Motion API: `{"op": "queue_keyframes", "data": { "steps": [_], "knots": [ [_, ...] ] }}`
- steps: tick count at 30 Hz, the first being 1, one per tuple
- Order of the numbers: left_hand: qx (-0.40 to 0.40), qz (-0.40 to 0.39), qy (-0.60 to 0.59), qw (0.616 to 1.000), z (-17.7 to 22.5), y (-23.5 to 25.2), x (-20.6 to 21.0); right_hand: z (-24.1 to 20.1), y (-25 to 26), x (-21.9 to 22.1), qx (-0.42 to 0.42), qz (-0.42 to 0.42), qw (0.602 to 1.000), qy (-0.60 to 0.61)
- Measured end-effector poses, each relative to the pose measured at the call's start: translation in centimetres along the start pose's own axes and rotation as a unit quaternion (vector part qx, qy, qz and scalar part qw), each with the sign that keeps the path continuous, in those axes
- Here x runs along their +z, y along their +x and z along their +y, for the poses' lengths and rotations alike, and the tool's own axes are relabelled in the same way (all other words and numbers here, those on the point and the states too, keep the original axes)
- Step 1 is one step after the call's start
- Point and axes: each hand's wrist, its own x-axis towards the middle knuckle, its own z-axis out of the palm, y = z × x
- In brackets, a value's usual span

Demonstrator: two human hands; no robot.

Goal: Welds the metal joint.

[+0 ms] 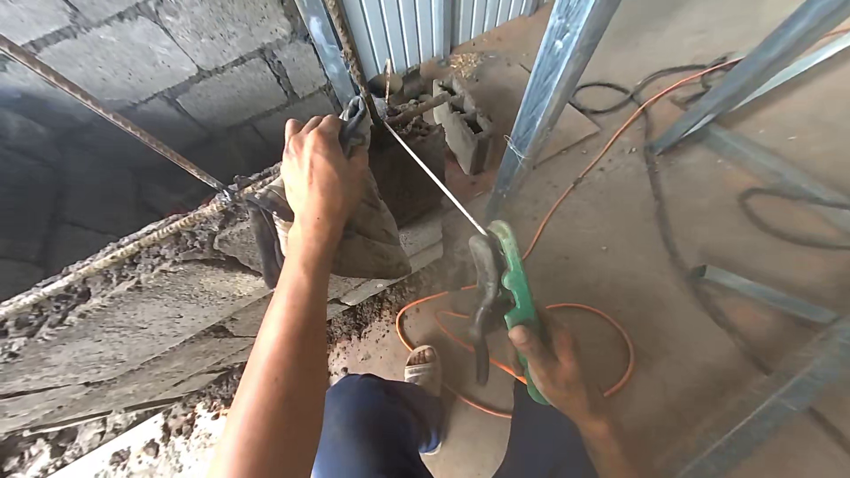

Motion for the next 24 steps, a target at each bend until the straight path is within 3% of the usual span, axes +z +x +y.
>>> {"op": "queue_keyframes", "data": {
  "steps": [24],
  "knots": [
    [0.001,-0.001,0.002,1.0,0.1,-0.01,0.04,-0.24,-0.05,0.29,0.012,-0.004,0.999,0.043]
  ]
}}
